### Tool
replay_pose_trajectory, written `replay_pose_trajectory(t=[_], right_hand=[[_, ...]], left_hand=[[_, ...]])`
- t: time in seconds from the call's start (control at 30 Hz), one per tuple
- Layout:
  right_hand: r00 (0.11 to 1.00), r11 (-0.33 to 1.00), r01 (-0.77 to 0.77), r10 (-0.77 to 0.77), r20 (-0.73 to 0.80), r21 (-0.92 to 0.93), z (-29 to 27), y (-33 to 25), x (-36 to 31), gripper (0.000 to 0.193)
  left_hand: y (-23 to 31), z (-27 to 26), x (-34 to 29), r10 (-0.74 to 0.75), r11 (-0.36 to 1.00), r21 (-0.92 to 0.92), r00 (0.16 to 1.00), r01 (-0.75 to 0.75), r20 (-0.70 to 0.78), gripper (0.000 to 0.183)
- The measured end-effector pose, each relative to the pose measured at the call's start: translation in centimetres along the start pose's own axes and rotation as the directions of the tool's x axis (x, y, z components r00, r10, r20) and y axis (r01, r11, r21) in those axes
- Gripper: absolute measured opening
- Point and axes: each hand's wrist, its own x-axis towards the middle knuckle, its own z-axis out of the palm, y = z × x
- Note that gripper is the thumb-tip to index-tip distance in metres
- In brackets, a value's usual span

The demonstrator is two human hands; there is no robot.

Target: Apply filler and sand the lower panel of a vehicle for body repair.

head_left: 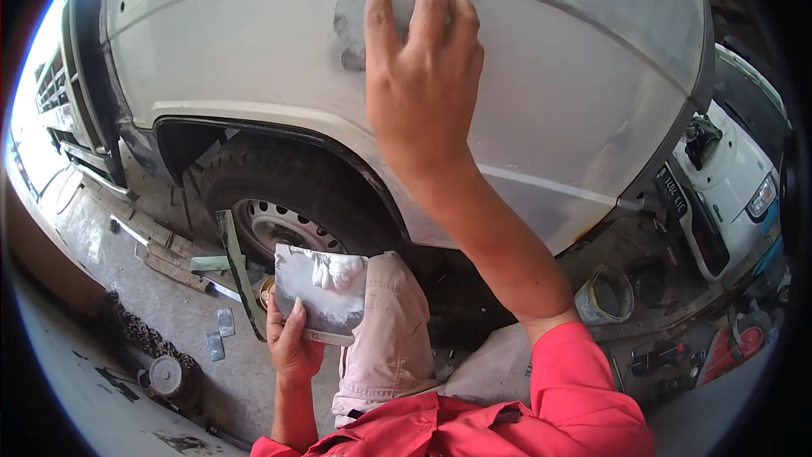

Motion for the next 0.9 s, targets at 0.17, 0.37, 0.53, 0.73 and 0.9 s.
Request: replay_pose_trajectory(t=[0.17, 0.37, 0.53, 0.73, 0.9], right_hand=[[0.999, 0.996, -0.042, 0.041, -0.012, -0.082, 2.8, -0.2, 0.4, 0.042], [1.0, 0.992, 0.015, -0.017, -0.011, -0.124, 2.8, -0.2, 0.8, 0.036], [0.989, 0.994, 0.018, -0.002, 0.151, -0.105, 0.3, -0.8, -0.9, 0.036], [0.941, 0.997, -0.052, 0.066, 0.331, -0.05, -2.4, -2.9, -6.3, 0.043], [0.868, 0.995, -0.103, 0.1, 0.486, -0.021, -4.0, -3.6, -11.0, 0.05]], left_hand=[[0.6, -1.4, 0.0, -0.03, 0.998, -0.045, 0.998, 0.033, 0.049, 0.05], [0.4, -2.5, 0.1, -0.032, 0.999, -0.031, 0.999, 0.031, -0.012, 0.058], [-0.1, -3.0, 0.4, -0.071, 0.997, -0.036, 0.997, 0.07, -0.028, 0.062], [-0.3, -3.5, 0.4, -0.063, 0.998, -0.031, 0.998, 0.062, -0.022, 0.055], [-0.4, -3.5, 0.7, -0.053, 0.998, -0.04, 0.999, 0.053, 0.004, 0.057]])
